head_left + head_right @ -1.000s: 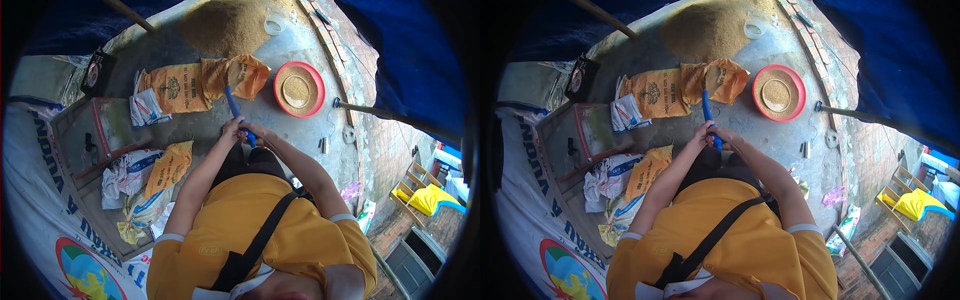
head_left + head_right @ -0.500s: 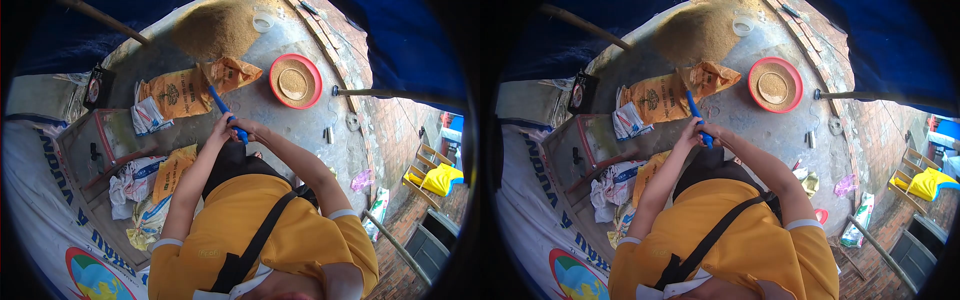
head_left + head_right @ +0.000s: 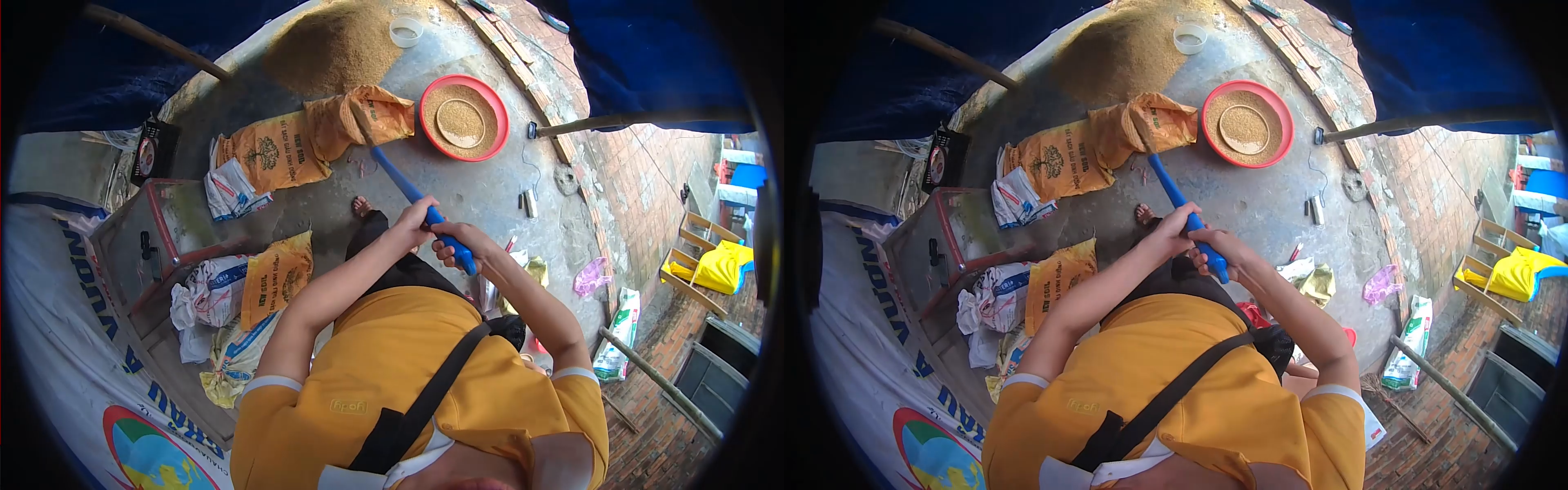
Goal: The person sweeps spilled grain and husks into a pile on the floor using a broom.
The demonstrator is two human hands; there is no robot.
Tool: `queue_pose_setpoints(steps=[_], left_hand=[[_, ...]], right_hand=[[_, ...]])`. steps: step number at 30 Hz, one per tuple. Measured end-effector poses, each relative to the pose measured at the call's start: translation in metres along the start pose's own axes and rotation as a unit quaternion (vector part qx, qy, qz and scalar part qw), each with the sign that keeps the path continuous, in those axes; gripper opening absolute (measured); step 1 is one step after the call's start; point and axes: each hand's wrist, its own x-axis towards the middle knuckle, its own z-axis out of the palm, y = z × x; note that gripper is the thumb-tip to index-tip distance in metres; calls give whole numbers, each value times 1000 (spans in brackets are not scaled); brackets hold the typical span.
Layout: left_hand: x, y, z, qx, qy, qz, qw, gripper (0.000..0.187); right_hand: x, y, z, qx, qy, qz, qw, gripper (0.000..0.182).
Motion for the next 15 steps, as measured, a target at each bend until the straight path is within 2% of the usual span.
queue_pose_setpoints(steps=[5,7,9,10,12,13,14,15], left_hand=[[31,-31,5,88,-81,-79,990,18],[36,-28,8,107,-96,-98,985,18],[48,-10,5,201,-144,-142,958,18],[64,-3,-2,203,-146,-146,957,18],[115,14,-30,181,-213,-143,949,19],[144,25,-49,194,-194,-128,953,20],[142,39,-55,193,-194,-134,952,20],[138,59,-58,172,-194,-75,963,20]], right_hand=[[-12,11,-24,113,27,-11,993,13],[3,11,-31,135,65,-44,988,14],[38,7,-41,166,77,-71,981,15],[57,2,-43,194,88,-95,972,15],[91,-15,-31,204,117,-127,964,17],[109,-27,-24,198,121,-117,966,18],[127,-38,-19,192,125,-106,968,19],[145,-50,-17,194,126,-107,967,19]])
